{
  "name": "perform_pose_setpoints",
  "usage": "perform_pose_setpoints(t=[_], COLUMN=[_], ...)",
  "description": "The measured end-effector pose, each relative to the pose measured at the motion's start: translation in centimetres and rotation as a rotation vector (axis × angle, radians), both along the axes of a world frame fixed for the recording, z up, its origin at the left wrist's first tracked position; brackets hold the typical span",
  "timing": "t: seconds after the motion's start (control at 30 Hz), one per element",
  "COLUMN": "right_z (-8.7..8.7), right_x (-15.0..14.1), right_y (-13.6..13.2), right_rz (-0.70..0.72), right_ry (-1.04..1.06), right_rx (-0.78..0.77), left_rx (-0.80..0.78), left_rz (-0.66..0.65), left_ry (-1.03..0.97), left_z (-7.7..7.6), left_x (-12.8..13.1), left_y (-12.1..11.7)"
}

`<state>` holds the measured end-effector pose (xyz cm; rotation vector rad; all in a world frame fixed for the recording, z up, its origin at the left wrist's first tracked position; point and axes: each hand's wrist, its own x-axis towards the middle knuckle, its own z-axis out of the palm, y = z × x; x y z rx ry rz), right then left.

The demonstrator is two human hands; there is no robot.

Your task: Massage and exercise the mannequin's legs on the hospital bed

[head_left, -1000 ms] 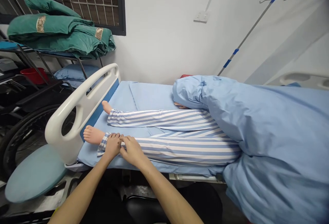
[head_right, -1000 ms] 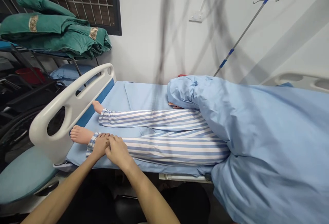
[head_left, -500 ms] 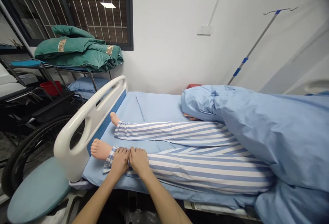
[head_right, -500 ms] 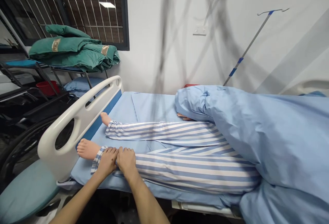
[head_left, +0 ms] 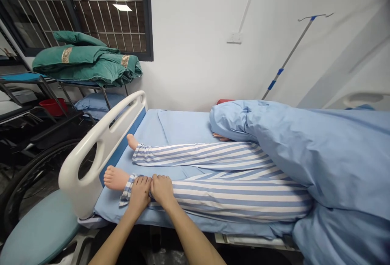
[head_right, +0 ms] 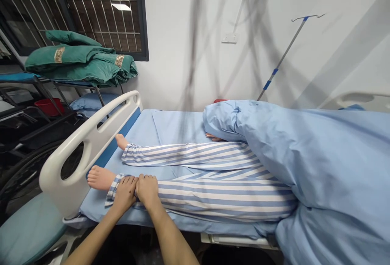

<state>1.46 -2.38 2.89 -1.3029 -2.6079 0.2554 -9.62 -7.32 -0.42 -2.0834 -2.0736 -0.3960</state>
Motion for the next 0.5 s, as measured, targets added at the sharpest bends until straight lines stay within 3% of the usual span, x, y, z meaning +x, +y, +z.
perform_pose_setpoints(t=[0.17, 0.3, 0.5], right_z=[0.0, 0.3, 1.9], right_x=[0.2, 0.0, -4.5], right_y=[0.3, 1.7, 5.8], right_rz=[-0.020, 0.029, 0.145], right_ry=[0.075, 0.255, 0.406], right_rx=[-0.055, -0.155, -0.175], left_rx=[0.146, 0.150, 0.060], left_rz=[0.018, 0.040, 0.079], left_ry=[-0.030, -0.046, -0.039], left_z=[-0.7, -0.8, -0.7], left_x=[0.8, 1.3, 1.4], left_y=[-0.8, -1.0, -0.9])
